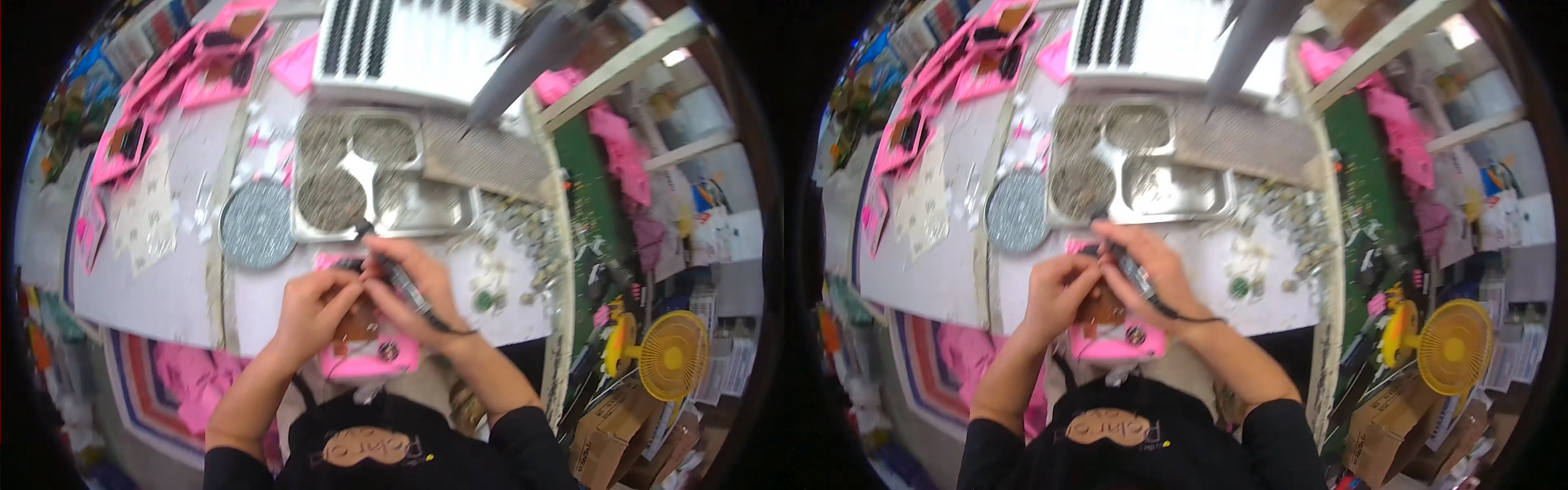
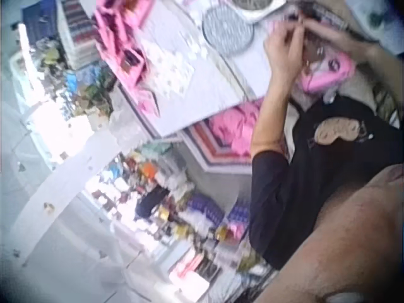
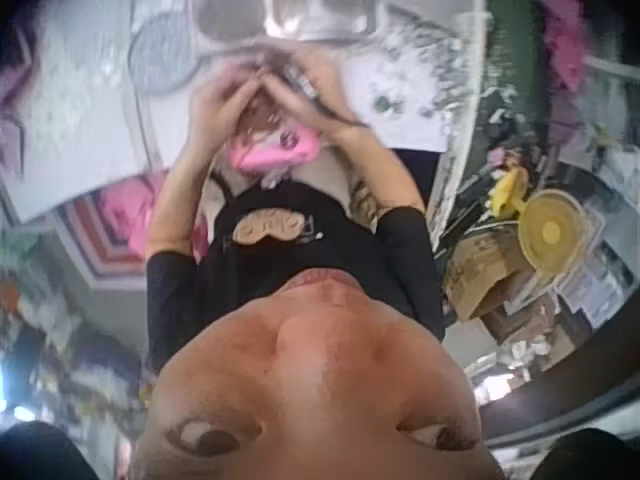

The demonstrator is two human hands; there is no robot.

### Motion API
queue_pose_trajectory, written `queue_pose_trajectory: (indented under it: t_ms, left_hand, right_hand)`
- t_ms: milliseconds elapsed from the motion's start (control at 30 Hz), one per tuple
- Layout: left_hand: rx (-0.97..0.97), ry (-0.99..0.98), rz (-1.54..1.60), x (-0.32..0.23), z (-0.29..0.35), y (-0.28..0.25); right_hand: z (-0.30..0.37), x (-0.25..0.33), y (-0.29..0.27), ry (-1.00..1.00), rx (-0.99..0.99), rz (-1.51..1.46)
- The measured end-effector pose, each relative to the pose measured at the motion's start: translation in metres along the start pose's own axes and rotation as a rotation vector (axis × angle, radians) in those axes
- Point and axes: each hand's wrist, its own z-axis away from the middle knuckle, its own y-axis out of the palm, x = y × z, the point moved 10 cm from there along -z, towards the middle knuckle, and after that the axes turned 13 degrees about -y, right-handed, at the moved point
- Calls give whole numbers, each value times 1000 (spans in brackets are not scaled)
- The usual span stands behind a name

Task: Assemble internal components into a pink plastic toy casing including a circuit board and speaker, then solder wires and screw the case together.

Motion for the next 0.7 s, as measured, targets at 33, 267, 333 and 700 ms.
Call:
queue_pose_trajectory:
  t_ms: [33,267,333,700]
  left_hand:
    - [9,6,24,2,-3,1]
    - [-85,220,-55,-22,4,-8]
    - [-103,275,-109,-27,9,-11]
    - [-46,167,-150,-25,9,0]
  right_hand:
    - [-1,0,0,-7,-1,0]
    - [-4,16,-4,-175,-45,164]
    - [0,17,-2,-171,-89,162]
    - [36,29,-16,-250,-106,331]
